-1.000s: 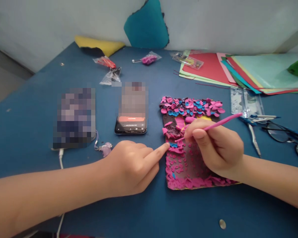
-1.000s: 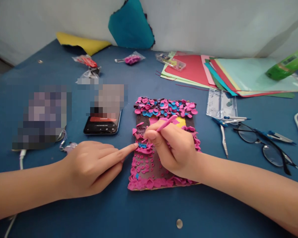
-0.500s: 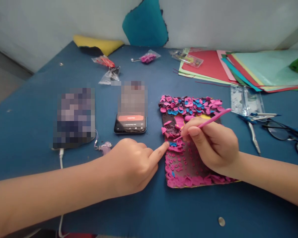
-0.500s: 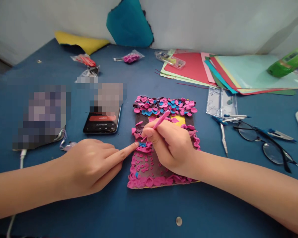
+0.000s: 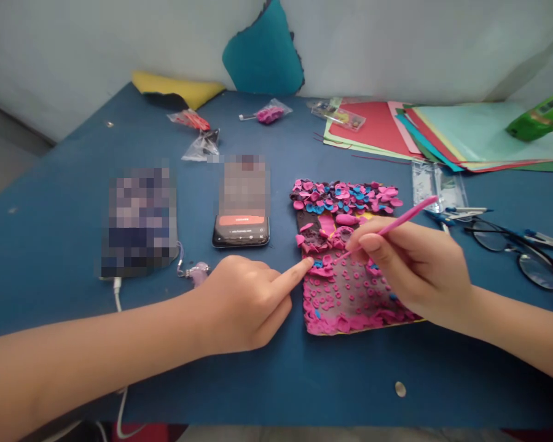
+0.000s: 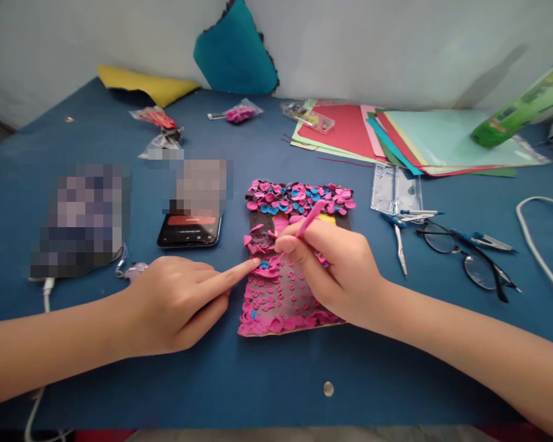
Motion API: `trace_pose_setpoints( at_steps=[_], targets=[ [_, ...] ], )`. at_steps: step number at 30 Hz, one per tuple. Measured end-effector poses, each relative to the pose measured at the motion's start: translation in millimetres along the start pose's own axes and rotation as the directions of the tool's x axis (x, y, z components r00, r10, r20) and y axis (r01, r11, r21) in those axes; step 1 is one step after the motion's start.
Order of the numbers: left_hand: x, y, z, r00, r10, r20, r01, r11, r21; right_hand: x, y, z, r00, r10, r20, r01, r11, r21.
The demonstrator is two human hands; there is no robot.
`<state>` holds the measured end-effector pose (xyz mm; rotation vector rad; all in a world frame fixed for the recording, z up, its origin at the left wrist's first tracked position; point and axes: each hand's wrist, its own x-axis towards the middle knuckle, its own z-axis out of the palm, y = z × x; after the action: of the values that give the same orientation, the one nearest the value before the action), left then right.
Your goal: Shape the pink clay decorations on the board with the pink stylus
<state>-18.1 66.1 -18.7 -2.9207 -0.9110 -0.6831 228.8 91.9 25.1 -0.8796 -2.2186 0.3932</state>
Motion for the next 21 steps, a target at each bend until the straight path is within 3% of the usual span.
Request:
trace_pose_setpoints(
  at_steps=[8, 15, 21],
  targets=[
    [4, 2, -2.4, 0.996, 0.065, 0.058, -0.071, 0.992, 0.108, -8, 12, 12, 1.0, -0.015, -0.019, 0.015, 0.999, -0.033],
    [1, 0, -1.3, 0.997, 0.051, -0.059, -0.052, 0.998, -0.02, -5, 11, 14, 0.996, -0.087, -0.001, 0.087, 0.994, 0.069],
    [0, 1, -8.6, 0.991, 0.133, -0.006, -0.133, 0.99, -0.04, -5, 10, 12, 0.993, -0.116, 0.021, 0.112, 0.984, 0.14]
  ],
)
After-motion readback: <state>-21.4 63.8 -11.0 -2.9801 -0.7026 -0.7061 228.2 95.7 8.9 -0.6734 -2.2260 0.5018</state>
